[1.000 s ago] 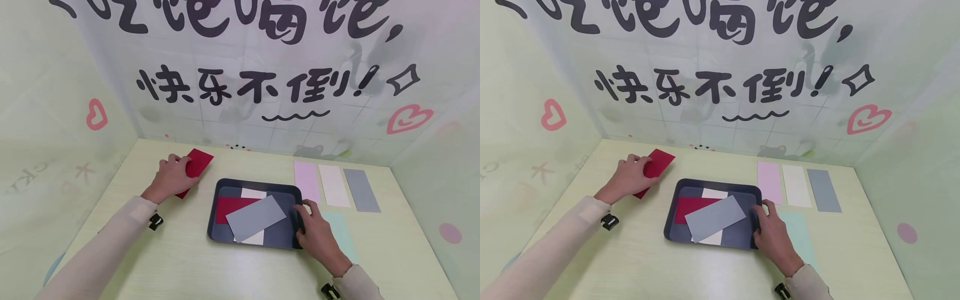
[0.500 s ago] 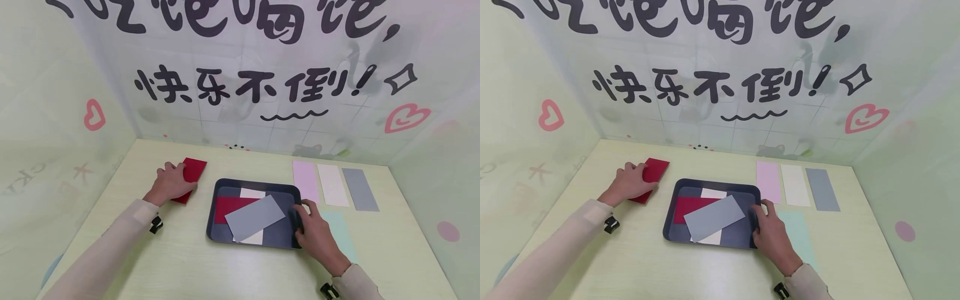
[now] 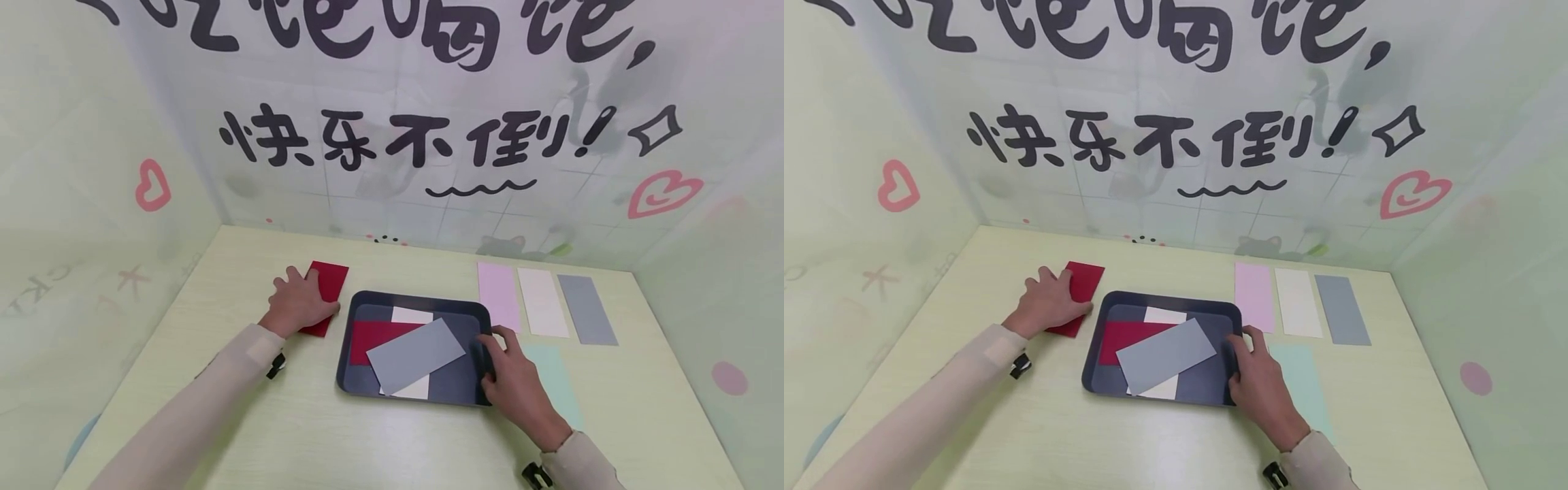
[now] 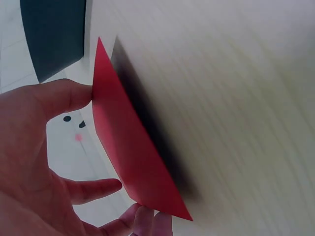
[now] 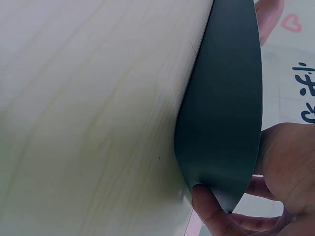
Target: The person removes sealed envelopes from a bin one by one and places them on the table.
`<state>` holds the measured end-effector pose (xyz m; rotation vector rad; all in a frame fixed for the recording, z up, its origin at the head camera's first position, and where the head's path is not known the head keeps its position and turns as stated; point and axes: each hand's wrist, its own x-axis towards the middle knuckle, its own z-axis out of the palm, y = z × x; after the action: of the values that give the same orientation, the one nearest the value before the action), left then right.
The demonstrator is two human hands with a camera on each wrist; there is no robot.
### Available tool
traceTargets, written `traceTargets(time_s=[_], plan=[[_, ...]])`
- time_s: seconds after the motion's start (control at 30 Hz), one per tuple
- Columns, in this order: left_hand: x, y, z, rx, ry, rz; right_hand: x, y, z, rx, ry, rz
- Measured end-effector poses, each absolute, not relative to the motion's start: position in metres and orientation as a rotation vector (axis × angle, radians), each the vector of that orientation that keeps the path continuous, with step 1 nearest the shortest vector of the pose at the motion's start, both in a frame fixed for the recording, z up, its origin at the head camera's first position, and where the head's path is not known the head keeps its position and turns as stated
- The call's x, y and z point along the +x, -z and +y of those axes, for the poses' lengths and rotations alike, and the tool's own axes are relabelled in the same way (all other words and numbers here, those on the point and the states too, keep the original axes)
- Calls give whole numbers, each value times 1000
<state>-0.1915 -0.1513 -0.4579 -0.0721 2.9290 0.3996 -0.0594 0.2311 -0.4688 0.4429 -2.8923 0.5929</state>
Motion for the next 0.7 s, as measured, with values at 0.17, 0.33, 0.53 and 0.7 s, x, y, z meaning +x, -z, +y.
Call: traceTargets(time_s=[0.17, 0.33, 0.53, 0.7], plan=[[-193, 457, -145, -90, -369, 2929, -60, 469, 231, 439, -595, -2894], [-193, 456, -142, -92, -379, 2923, -60, 470, 231, 447, -594, -2885], [-192, 456, -142, -79, -378, 2922, -60, 471, 231, 453, -591, -2883], [-190, 457, -141, -58, -365, 2923, -60, 471, 231, 446, -586, -2888]])
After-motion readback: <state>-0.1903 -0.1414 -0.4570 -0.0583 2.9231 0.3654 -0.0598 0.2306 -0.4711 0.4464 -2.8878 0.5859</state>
